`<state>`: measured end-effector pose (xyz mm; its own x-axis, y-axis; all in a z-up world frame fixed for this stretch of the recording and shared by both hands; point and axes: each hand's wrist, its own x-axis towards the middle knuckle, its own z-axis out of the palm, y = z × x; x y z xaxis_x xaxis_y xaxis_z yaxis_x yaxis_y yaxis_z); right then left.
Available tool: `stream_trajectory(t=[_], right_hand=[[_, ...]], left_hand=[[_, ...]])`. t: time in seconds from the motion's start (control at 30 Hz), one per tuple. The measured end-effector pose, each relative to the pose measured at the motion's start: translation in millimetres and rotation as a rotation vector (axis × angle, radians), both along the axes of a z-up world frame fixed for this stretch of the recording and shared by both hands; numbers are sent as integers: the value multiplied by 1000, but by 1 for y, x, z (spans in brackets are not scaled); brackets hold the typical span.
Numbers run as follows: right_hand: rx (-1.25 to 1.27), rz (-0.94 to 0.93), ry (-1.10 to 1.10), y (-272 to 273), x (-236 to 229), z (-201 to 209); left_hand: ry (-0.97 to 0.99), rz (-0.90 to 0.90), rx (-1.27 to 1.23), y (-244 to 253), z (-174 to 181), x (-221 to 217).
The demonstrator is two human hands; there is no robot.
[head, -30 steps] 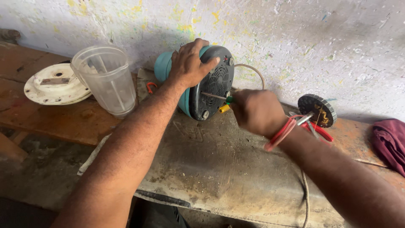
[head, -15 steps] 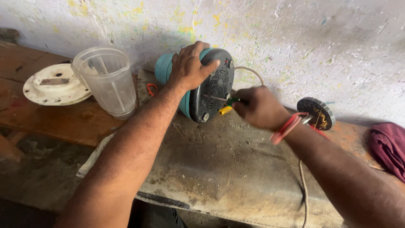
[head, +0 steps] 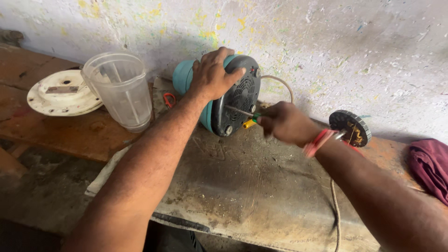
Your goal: The person uses a screwdriver to remove screws from the base of a teal appliance. They then detach the base cover, exposing the internal wiring and components.
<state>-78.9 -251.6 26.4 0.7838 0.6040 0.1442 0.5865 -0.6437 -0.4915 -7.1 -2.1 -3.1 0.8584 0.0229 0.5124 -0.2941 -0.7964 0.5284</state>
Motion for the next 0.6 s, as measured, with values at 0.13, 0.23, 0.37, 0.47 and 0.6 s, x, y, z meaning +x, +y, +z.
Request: stream_trajectory(t=[0.13, 0.23, 0.37, 0.47, 0.6], right_hand=[[-568, -25, -686, 5, -15, -9], [126, 178, -787, 1, -22, -5], [375, -200, 425, -1, -7, -3], [401, -247, 673, -3, 2, -9], [122, 38, 31, -4, 1, -10]], left_hand=[[-6, 11, 13, 1, -2, -3], [-12, 11, 16, 2, -1, -5], [-10, -8, 13, 1, 0, -6], [-22, -11, 11, 2, 0, -7], [-6, -4, 3, 2, -2, -6]])
